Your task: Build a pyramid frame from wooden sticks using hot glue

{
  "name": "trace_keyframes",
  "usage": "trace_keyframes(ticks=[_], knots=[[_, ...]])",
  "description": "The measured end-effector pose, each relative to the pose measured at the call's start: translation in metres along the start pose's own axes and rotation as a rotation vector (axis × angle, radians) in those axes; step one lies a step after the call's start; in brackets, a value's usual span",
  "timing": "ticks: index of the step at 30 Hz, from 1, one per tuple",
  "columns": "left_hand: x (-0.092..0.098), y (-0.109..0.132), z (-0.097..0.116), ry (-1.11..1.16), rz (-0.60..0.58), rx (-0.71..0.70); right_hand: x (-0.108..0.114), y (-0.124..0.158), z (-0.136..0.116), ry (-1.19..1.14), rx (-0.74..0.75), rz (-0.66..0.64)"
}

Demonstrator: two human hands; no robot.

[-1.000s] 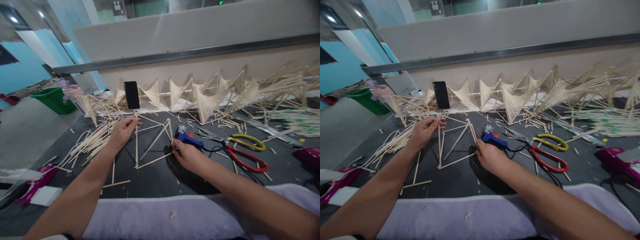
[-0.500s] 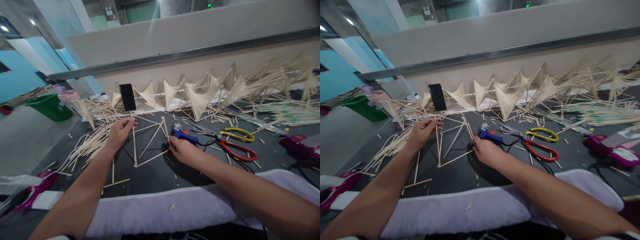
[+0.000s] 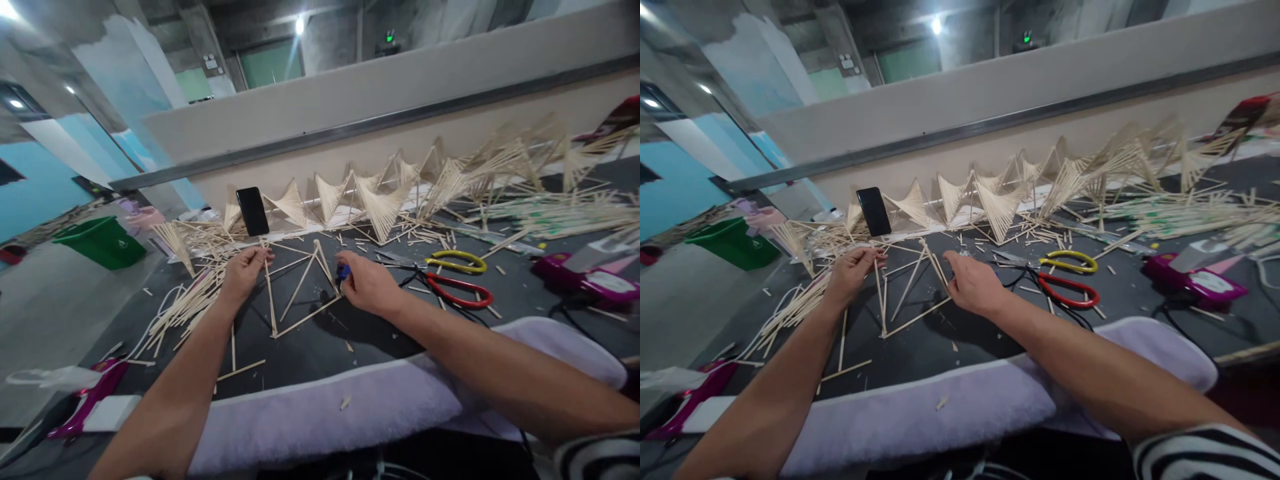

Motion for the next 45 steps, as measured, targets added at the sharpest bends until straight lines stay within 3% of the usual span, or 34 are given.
trace_keyframes(ticks=[4,10,15,18,23,29,45], knots=[[0.001,-0.001,-0.002,0.003,-0.005,-0.013,0.003,-0.003,0.014,0.044,0.091,0.134],[0.003,-0.001,-0.002,-0.044,0.0,-0.039,-0.007,-0.008,0.033,0.094,0.134,0.206],[0.005,0.0,-0.006,-0.076,0.007,-0.076,0.012,-0.013,0.013,0.137,0.178,0.204],[0.006,0.0,-0.007,-0.109,0.024,-0.104,0.018,-0.009,-0.006,0.062,0.1,0.23],[0.007,0.001,-0.006,-0.12,0.024,-0.113,-0.003,0.01,-0.019,-0.005,0.04,0.267],[0.006,0.0,-0.005,-0.136,0.059,-0.108,-0.015,0.017,-0.004,0.03,-0.006,0.313],[0.008,-0.001,-0.008,-0.153,0.054,-0.146,-0.023,0.014,-0.003,0.001,0.009,0.17]])
Point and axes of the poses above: each hand's wrist, its own y-axis away from the middle knuckle, its own x-axis out of the back of the hand, z = x × y, the point moved 2 cm from there along -y, towards the middle knuckle, and after that the axes turned 5 degrees about -x, right-handed, at the moved point
